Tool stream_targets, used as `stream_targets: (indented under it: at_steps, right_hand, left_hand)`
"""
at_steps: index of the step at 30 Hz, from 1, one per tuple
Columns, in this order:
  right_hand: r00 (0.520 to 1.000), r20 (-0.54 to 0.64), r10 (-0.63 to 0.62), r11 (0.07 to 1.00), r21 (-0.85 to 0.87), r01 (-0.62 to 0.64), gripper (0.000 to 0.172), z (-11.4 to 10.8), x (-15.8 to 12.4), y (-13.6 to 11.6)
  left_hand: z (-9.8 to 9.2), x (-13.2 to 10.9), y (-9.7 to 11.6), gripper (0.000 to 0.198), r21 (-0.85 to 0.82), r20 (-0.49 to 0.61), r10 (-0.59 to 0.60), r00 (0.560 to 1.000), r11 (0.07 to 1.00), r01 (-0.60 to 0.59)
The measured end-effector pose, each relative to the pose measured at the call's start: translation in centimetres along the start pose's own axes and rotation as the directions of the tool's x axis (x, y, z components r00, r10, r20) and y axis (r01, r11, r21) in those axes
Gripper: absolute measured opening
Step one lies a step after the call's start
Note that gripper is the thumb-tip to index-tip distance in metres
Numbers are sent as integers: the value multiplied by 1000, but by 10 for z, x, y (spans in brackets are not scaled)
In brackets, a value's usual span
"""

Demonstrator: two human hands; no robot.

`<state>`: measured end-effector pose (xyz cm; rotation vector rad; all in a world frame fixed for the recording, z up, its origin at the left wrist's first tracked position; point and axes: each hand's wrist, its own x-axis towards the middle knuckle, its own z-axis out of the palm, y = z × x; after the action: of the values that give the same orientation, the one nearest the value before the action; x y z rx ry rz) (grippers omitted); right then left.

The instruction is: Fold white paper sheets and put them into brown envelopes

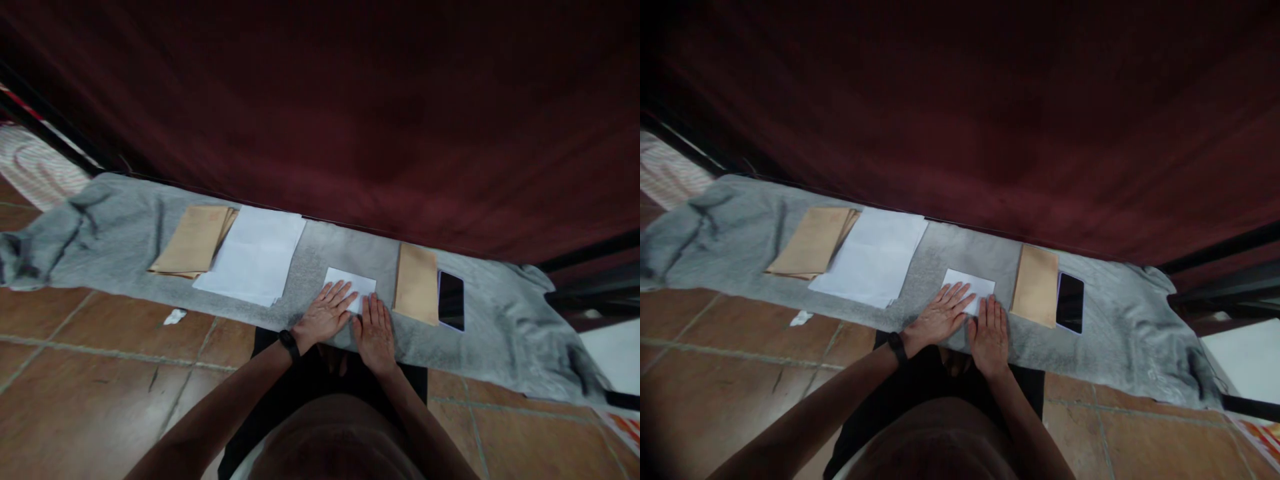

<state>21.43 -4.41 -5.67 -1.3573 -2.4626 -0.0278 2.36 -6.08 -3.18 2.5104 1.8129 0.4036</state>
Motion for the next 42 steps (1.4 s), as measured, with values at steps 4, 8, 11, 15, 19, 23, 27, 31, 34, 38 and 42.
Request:
stream_targets:
  at_steps: [4, 8, 11, 15, 19, 23, 27, 31, 34, 38, 42]
  right_hand:
    - [1000, -5, -13, 1000, 8, 13, 59, -1, -1, 2]
    - [1000, 12, -17, 999, 31, 16, 54, -5, 3, 6]
    - [1000, 25, -3, 998, 62, 1, 48, -9, 14, 7]
    - [999, 26, -27, 995, 100, 24, 46, -8, 34, 2]
    - [999, 48, 1, 999, 47, -3, 48, -1, 44, -2]
    - [997, 29, 66, 998, 5, -66, 52, 4, 44, -2]
    - [995, 21, 98, 995, -10, -98, 54, 6, 43, -3]
    - [995, -7, 101, 995, -21, -101, 54, 9, 42, -3]
    - [996, -27, 83, 996, 10, -83, 52, 8, 46, 3]
    - [997, 16, 74, 994, 83, -75, 45, 4, 64, 18]
    - [989, 98, 107, 987, 111, -118, 42, 1, 86, 26]
  left_hand:
    - [-8, -2, -3, 55, -28, 15, 42, 999, 999, -42]
    - [-9, -3, -3, 54, -31, 19, 36, 999, 999, -36]
    - [-8, -2, -3, 54, -34, 34, 36, 999, 999, -35]
    - [-4, -2, -5, 48, -34, 53, 32, 998, 999, -30]
    - [5, 0, -7, 49, -18, 29, 13, 999, 1000, -12]
    - [14, 3, -6, 55, -14, -34, -66, 997, 998, 66]
    - [16, 9, -10, 59, -19, -81, -195, 977, 981, 194]
    - [14, 13, -15, 65, -16, -102, -271, 957, 962, 271]
    - [12, 14, -16, 67, -4, -100, -299, 949, 954, 300]
    - [11, 15, -15, 68, 0, -107, -307, 946, 951, 309]
    - [11, 15, -14, 71, 12, -94, -310, 946, 950, 312]
